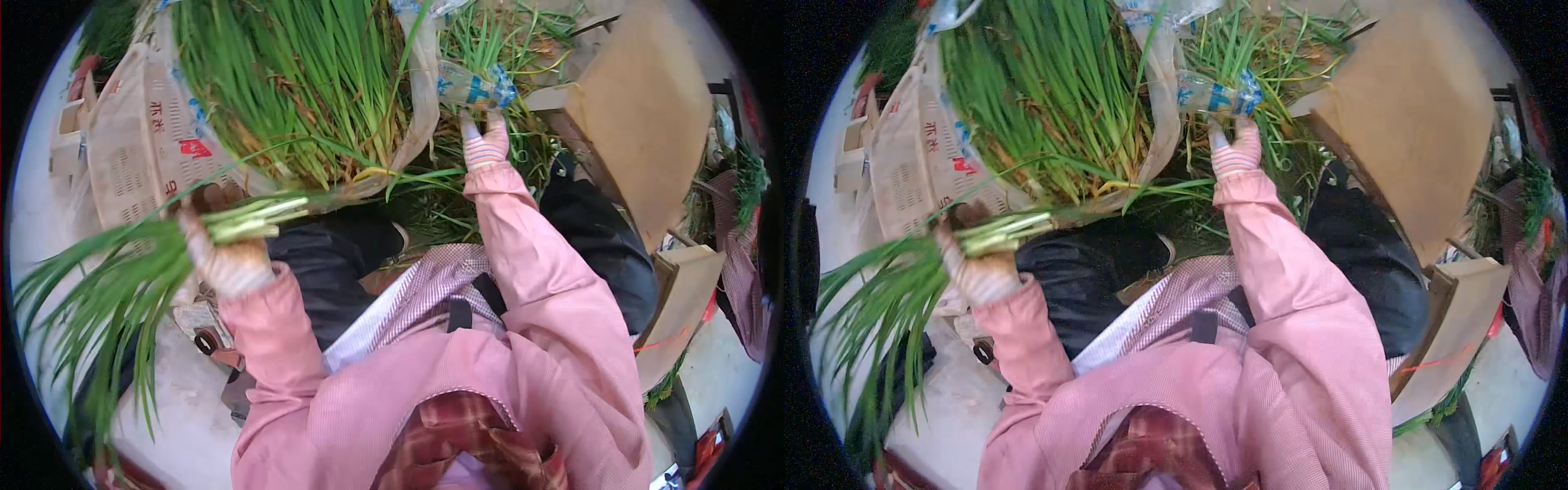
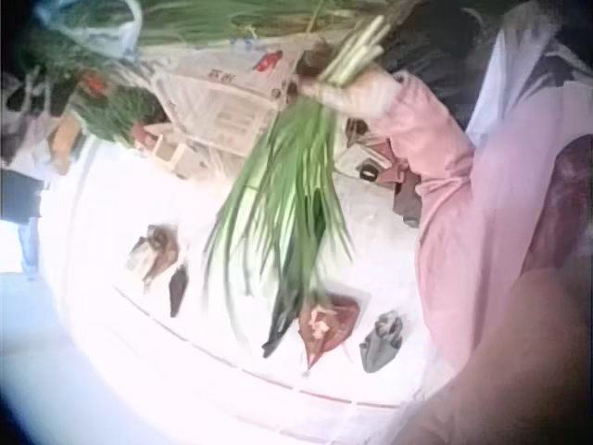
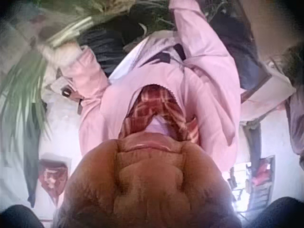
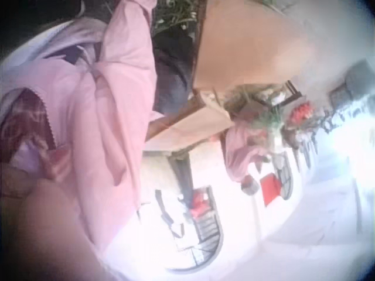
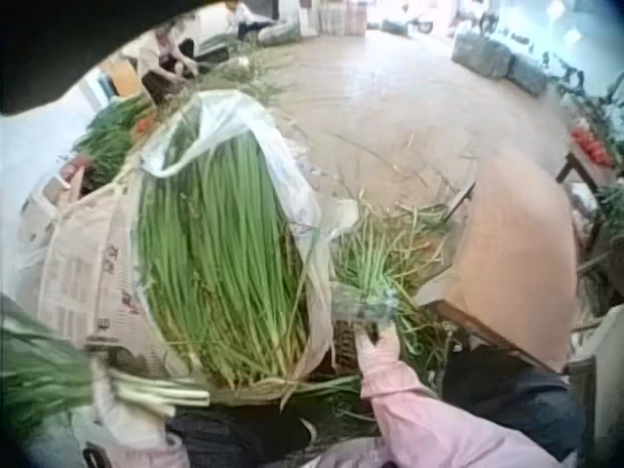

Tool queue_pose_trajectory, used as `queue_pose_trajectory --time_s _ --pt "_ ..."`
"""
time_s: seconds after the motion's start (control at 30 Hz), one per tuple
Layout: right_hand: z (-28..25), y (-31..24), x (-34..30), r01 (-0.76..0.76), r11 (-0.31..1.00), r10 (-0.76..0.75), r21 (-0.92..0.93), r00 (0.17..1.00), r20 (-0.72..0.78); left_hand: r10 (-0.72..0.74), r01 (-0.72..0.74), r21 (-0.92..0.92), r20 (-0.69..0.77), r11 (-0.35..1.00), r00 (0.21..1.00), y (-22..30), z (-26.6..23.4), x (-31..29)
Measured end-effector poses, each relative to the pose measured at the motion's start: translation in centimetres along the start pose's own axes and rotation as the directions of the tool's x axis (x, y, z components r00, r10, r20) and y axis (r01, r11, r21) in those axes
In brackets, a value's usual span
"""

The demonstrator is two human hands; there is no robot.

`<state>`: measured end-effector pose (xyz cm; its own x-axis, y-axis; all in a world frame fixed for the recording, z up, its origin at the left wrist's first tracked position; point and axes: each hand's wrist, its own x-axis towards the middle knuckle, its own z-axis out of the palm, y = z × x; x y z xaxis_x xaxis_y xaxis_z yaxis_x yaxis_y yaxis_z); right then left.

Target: The person sorts green chive stalks into a bundle and ties them with red twine by hand.

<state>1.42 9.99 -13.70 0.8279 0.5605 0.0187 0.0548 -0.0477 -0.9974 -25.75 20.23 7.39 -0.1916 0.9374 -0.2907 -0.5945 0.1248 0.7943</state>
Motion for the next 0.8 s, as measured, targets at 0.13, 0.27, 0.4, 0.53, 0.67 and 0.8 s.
queue_pose_trajectory --time_s 0.13,0.27,0.4,0.53,0.67,0.8 --pt "-2.1 -9.6 4.4 -0.003 0.955 -0.047 0.295 0.986 0.161 -0.216 0.214 -0.209 0.017 0.954 0.976 -0.2 -1.1 1.4" --pt "-5.0 -22.8 5.5 -0.594 0.774 0.521 0.219 0.794 0.314 -0.346 0.366 -0.387 0.123 0.846 0.93 1.9 -1.6 0.8" --pt "-8.7 -23.4 5.6 -0.536 0.775 0.309 0.334 0.783 0.54 0.12 -0.124 -0.035 -0.089 0.992 0.989 3.5 0.2 -4.8" --pt "-13.1 -21.4 8.1 -0.258 0.966 0.232 0.025 0.903 0.361 0.26 -0.252 0.156 -0.036 0.955 0.965 6.2 1.0 -4.9" --pt "-14.4 -25.3 6.1 -0.243 0.965 0.169 0.098 0.863 0.476 -0.153 0.172 -0.078 0.205 0.982 0.967 11.2 -6.1 1.1" --pt "-14.4 -27.7 3.3 -0.333 0.92 0.172 0.205 0.815 0.553 -0.188 0.261 -0.09 0.476 0.961 0.859 12.2 -1.5 -5.5"
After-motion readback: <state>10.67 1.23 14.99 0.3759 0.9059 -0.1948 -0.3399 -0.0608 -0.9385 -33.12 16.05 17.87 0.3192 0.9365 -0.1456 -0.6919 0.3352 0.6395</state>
